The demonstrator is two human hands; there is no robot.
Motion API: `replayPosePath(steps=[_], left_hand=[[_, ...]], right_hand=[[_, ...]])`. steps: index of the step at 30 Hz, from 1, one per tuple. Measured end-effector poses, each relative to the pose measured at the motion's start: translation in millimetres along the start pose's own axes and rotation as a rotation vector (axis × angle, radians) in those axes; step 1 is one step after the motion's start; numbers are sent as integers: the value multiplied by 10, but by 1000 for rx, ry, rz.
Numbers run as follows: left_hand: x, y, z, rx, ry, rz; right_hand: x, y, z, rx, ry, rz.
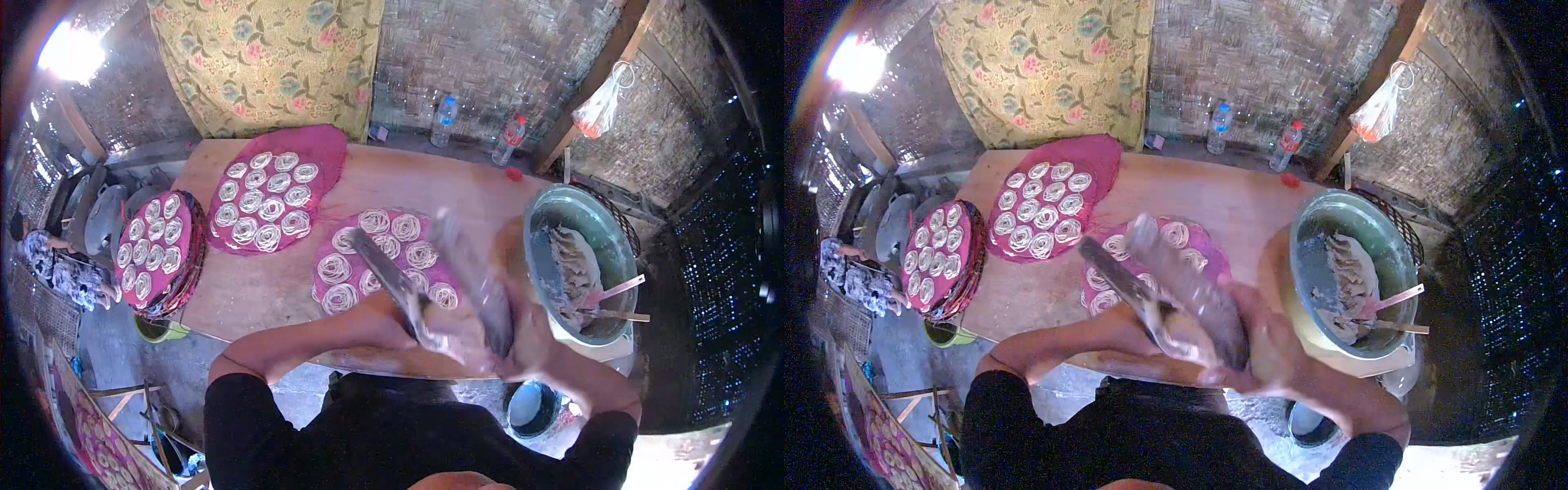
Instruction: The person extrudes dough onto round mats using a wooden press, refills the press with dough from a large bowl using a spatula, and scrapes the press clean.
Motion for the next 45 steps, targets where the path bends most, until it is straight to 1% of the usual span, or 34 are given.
replayPosePath(steps=[1,2,3,4,6,7,8,9,10,12,13,14,15,17,18,19,20,22,24,26,28,29,30,31,32,33,35,36,38,39,41,42,44,45], left_hand=[[20,56,-53,15,186,-14],[41,112,-105,34,372,-25],[-76,132,-116,148,282,-4],[-35,122,-183,183,263,-36],[32,101,-308,251,228,-103],[72,91,-338,229,256,-99],[134,73,-329,248,302,-42],[161,54,-297,264,347,16],[179,43,-278,271,360,20],[199,-156,-110,178,275,-154],[113,-285,62,128,251,-227],[86,-279,216,228,299,52],[95,-309,336,253,334,145],[201,-283,472,263,378,255],[257,-246,536,271,267,196],[319,-205,613,275,151,139],[473,-161,673,258,159,156],[963,-100,880,79,231,-87],[1594,-36,1316,-242,263,92],[1650,98,1682,-515,-77,317],[2014,33,1758,-525,-146,328],[2135,-37,1790,-534,-212,337],[2122,-158,1822,-531,-212,327],[2087,-324,1807,-474,-308,317],[2057,-478,1792,-415,-402,307],[2145,-623,1786,-410,-402,300],[2448,-967,1740,-384,-635,194],[2507,-1132,1731,-381,-637,184],[2568,-1416,1663,-275,-690,245],[2549,-1530,1626,-270,-692,240],[2539,-1714,1544,-118,-792,319],[2554,-1770,1520,-112,-795,313],[2582,-1872,1486,-164,-855,308],[2544,-1902,1477,-157,-857,303]], right_hand=[[106,-39,-47,45,58,61],[106,-31,-149,54,62,43],[50,27,-288,15,-71,-24],[-18,80,-419,-28,-200,-88],[-67,98,-650,-72,-196,-147],[-85,90,-720,-68,-181,-207],[-136,79,-772,-65,-166,-260],[-189,-11,-819,-102,-192,-290],[-200,-53,-804,-98,-194,-306],[-266,-287,-661,-85,-231,-407],[-375,-284,-612,-37,-553,-521],[-478,-275,-562,-20,-856,-663],[-426,-305,-457,99,-1125,-666],[-997,343,-749,459,-1444,-787],[-1179,601,-969,485,-1568,-823],[-1302,747,-1162,383,-1661,-842],[-1410,885,-1354,249,-1739,-847],[-1550,1031,-1510,46,-1798,-802],[-1657,1108,-1514,-85,-1810,-752],[-1771,1187,-1419,-166,-1796,-722],[-1848,1130,-1288,-156,-1784,-661],[-1671,826,-1171,-13,-1815,-397],[-1457,620,-1016,46,-1739,-291],[-1242,416,-861,94,-1662,-184],[-1215,393,-839,85,-1658,-184],[-1202,383,-816,51,-1704,-163],[-1224,449,-793,17,-1720,-148],[-1235,482,-780,0,-1728,-140],[-1219,541,-786,-37,-1711,-159],[-1190,519,-777,-40,-1681,-149],[-1188,593,-798,-64,-1691,-167],[-1190,623,-811,-83,-1702,-188],[-1222,602,-823,-41,-1671,-103],[-1232,655,-834,-82,-1687,-153]])
Point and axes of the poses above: each hand's wrist, its own y-axis away from the middle knuckle, its own z-axis out of the back of the hand, x = y × z, the point moved 2 cm from there along -y, towards the middle knuckle, and after that the axes turned 1 degree about -x, right-handed, at the moved point
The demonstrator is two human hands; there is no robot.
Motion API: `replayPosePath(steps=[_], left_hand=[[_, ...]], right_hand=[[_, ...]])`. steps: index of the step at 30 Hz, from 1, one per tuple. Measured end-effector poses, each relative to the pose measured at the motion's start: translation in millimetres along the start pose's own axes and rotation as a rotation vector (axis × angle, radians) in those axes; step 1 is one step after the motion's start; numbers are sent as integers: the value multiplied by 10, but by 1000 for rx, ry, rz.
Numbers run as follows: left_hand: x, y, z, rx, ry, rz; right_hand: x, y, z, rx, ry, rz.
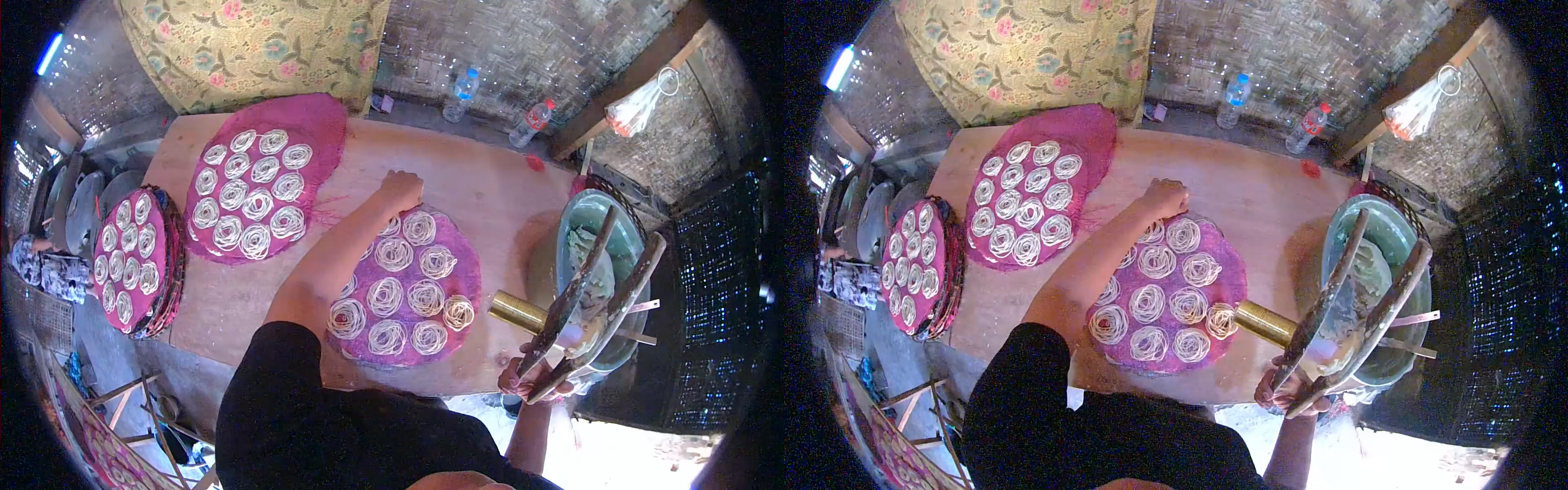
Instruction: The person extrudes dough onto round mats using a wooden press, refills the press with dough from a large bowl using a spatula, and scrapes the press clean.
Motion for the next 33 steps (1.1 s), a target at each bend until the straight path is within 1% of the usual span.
replayPosePath(steps=[2,6,8,9,10,11,12,13,15,16,17,18,19,20,22,23,25,26,28,29,31,32,33], left_hand=[[-65,-19,17,93,-104,26],[-71,-38,31,120,-188,-44],[24,1,90,116,-260,3],[139,18,112,67,-277,33],[266,38,165,18,-295,63],[401,44,214,24,-323,112],[507,56,286,30,-351,163],[584,65,340,28,-352,161],[682,70,501,-193,-386,215],[539,59,696,-269,-92,37],[271,57,1024,-339,201,-145],[-201,158,1423,-235,662,-150],[-515,126,1641,-140,1115,-338],[-816,156,1854,-122,1339,-593],[-1252,281,2238,-110,1678,-884],[-1380,344,2447,-121,1680,-886],[-1486,392,2720,58,2196,-825],[-1404,295,2736,47,2195,-827],[-1126,-80,2715,101,2354,-603],[-950,-304,2597,93,2355,-600],[-528,-798,1981,51,2525,-429],[-377,-960,1597,39,2627,-440],[-237,-1121,1236,30,2728,-453]], right_hand=[[-4,62,30,-87,-6,-4],[34,76,96,-109,8,-29],[132,5,21,-140,41,-59],[176,-34,-11,-164,69,-96],[218,-51,-17,-171,104,-72],[252,-73,-16,-173,105,-67],[286,-98,-9,-185,172,-69],[316,-120,6,-195,239,-71],[395,-110,81,-187,270,-63],[445,-75,183,-258,308,-100],[500,-103,220,-271,324,-123],[571,-218,191,-235,311,-168],[627,-346,158,-199,288,-217],[669,-525,120,-150,249,-275],[787,-915,7,-36,150,-396],[833,-1104,-64,29,90,-461],[996,-1430,-151,131,5,-573],[1089,-1550,-156,156,5,-606],[1301,-1717,-97,143,60,-659],[1413,-1750,17,60,149,-649],[1526,-1935,272,-213,402,-739],[1532,-2048,426,-222,399,-794],[1511,-2187,432,-275,455,-845]])
Point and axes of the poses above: each hand's wrist, its own y-axis away from the middle knuckle, its own z-axis out of the back of the hand, x = y × z, the point moved 2 cm from there along -y, towards the middle knuckle, and after that the axes turned 1 degree about -x, right-handed, at the moved point
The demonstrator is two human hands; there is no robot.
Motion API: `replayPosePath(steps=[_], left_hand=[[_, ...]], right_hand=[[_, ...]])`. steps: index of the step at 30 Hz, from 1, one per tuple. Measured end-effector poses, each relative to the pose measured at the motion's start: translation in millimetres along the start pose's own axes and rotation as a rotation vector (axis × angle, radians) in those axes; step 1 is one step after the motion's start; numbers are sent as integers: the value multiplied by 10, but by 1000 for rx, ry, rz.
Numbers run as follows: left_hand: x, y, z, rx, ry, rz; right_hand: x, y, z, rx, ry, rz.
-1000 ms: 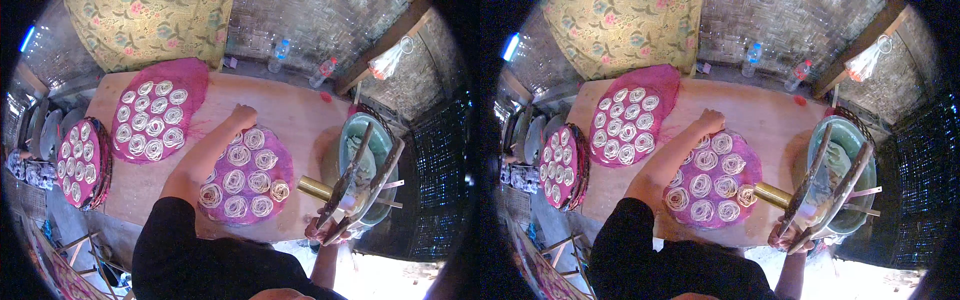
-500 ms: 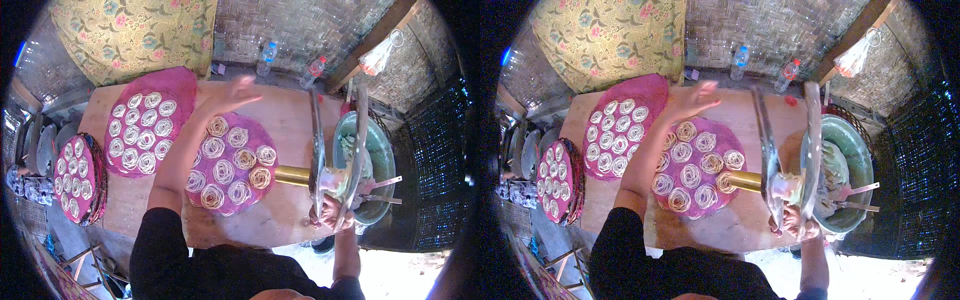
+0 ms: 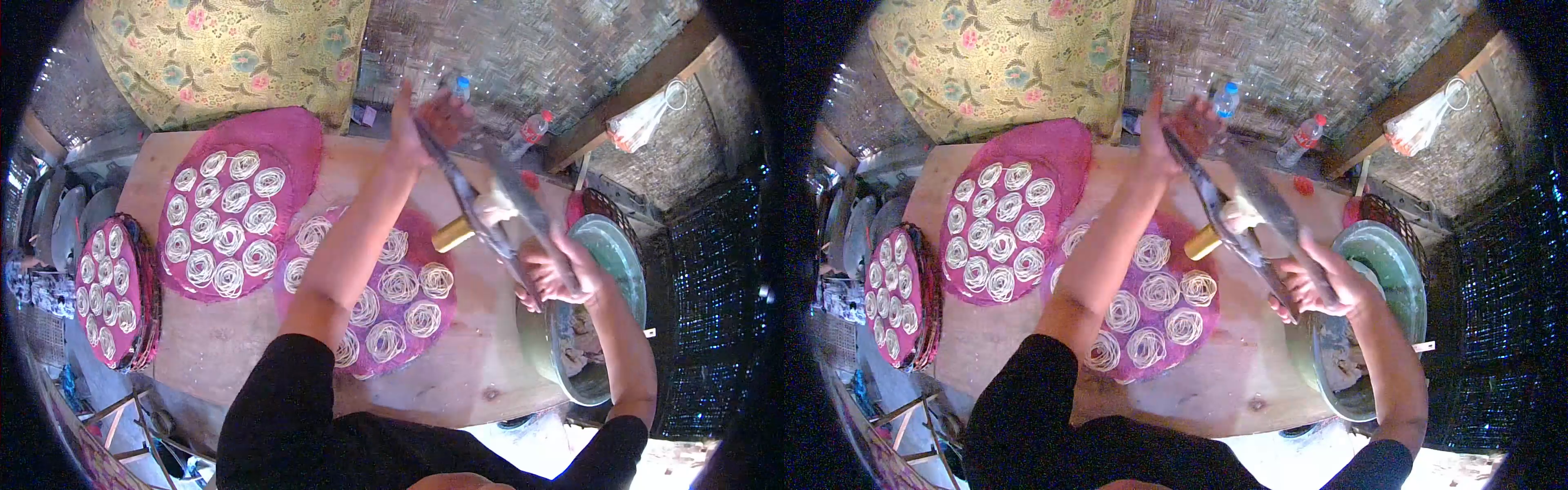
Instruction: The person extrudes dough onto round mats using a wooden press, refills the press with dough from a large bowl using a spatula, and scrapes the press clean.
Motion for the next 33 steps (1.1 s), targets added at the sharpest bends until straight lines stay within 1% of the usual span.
replayPosePath(steps=[2,4,5,7,8,9,11,13,14,16,18,20,22,23,25,26,27,28,29,31,32,33], left_hand=[[51,127,556,-88,61,-118],[11,257,1052,-226,60,-167],[-17,259,1281,-224,62,-165],[-89,264,1471,-134,38,-241],[-128,254,1561,-106,31,-267],[-186,216,1451,-106,15,-305],[-273,170,1236,-110,1,-344],[-338,142,1081,-89,70,-271],[-329,170,1037,-92,69,-272],[-246,229,1006,-74,167,-222],[-158,169,974,-96,180,-242],[-163,156,937,-121,195,-263],[-250,84,751,-25,150,-238],[-276,91,670,-23,148,-239],[-316,118,548,28,235,-160],[-305,135,532,27,227,-158],[-281,158,581,-64,138,-228],[-261,168,629,-153,51,-298],[-220,164,661,-154,51,-297],[-121,162,660,-158,202,-236],[-113,152,649,-157,206,-237],[-121,121,613,-129,167,-236]], right_hand=[[-15,-312,93,-159,56,-109],[-28,-569,32,-272,78,-200],[-6,-652,-19,-310,108,-216],[28,-754,4,-345,136,-236],[45,-814,59,-359,223,-204],[64,-853,97,-373,312,-172],[73,-876,40,-378,274,-158],[104,-824,-45,-381,234,-139],[140,-747,-103,-354,226,-138],[234,-607,-177,-326,219,-141],[318,-476,-157,-407,271,-213],[317,-481,-136,-379,303,-211],[320,-535,-213,-464,382,-92],[301,-556,-257,-458,341,-75],[266,-537,-275,-430,327,-68],[241,-537,-285,-403,310,-63],[193,-510,-256,-379,294,-113],[189,-475,-248,-378,293,-111],[193,-425,-253,-403,308,-135],[187,-361,-195,-429,345,-172],[184,-375,-192,-432,347,-176],[188,-398,-187,-461,381,-133]])
Point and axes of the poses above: each hand's wrist, its own y-axis away from the middle knuckle, its own z-axis out of the back of the hand, x = y × z, the point moved 2 cm from there along -y, towards the middle knuckle, and after that the axes turned 1 degree about -x, right-handed, at the moved point
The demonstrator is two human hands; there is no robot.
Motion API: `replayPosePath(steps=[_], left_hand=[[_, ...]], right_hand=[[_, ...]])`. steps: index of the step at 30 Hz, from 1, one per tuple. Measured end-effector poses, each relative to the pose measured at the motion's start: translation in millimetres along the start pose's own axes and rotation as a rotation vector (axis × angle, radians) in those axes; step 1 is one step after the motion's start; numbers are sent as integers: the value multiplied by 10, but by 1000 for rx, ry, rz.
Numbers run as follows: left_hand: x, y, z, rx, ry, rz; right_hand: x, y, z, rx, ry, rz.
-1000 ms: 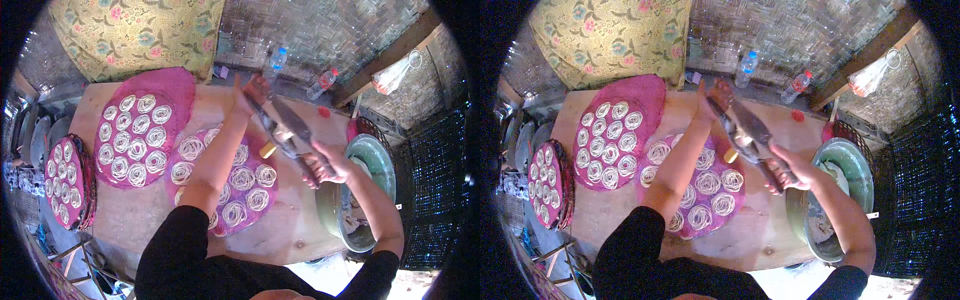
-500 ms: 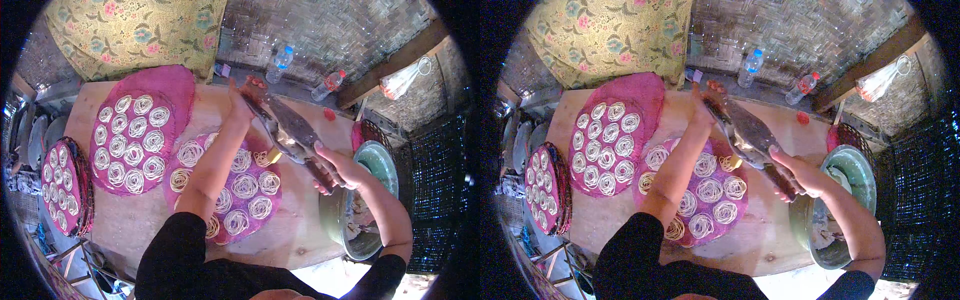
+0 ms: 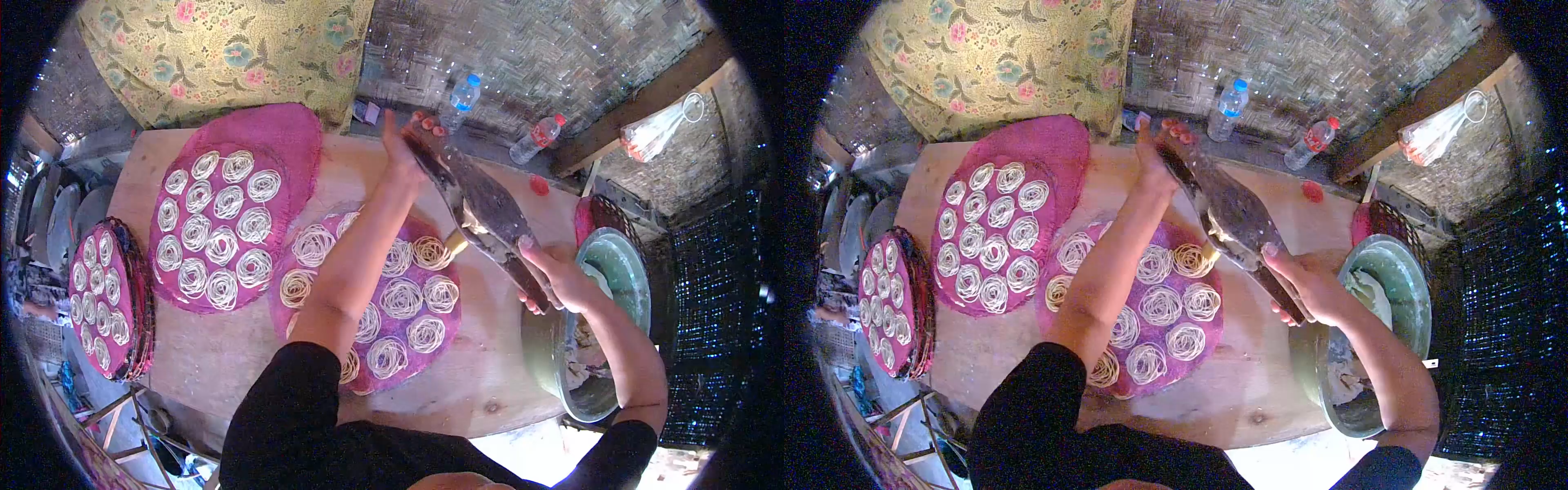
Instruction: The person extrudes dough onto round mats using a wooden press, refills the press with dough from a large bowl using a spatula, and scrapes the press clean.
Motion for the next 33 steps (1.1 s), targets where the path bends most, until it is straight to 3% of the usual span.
replayPosePath(steps=[5,9,11,17,19,20,22,23,25,27,29,33], left_hand=[[-142,-46,-168,-3,-110,-3],[-96,127,-86,-128,-137,-20],[-29,129,98,-175,-135,-47],[227,48,294,-15,-26,153],[309,172,-32,-284,-280,118],[258,181,75,-286,-288,124],[88,188,488,-382,-766,380],[104,296,502,-290,-1207,396],[316,672,500,-44,-1684,458],[509,892,509,90,-1721,530],[579,1011,586,-59,-1727,882],[627,1022,411,-31,-1772,1013]], right_hand=[[-84,-163,-130,-76,-66,89],[-226,-135,-181,56,-97,54],[-267,-72,-174,-13,-64,54],[-431,-91,-81,-178,-46,75],[-492,-70,-69,-133,-133,132],[-514,-39,-59,-151,-160,164],[-557,1,-31,-174,-172,176],[-582,17,-20,-199,-174,183],[-582,32,-15,-179,-186,232],[-576,54,-29,-187,-186,292],[-596,32,-28,-181,-192,297],[-576,-7,-27,-239,-137,288]])
Point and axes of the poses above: each hand's wrist, its own y-axis away from the middle knuckle, its own z-axis out of the back of the hand, x = y × z, the point moved 2 cm from there along -y, towards the middle knuckle, and after that the axes turned 1 degree about -x, right-handed, at the moved point
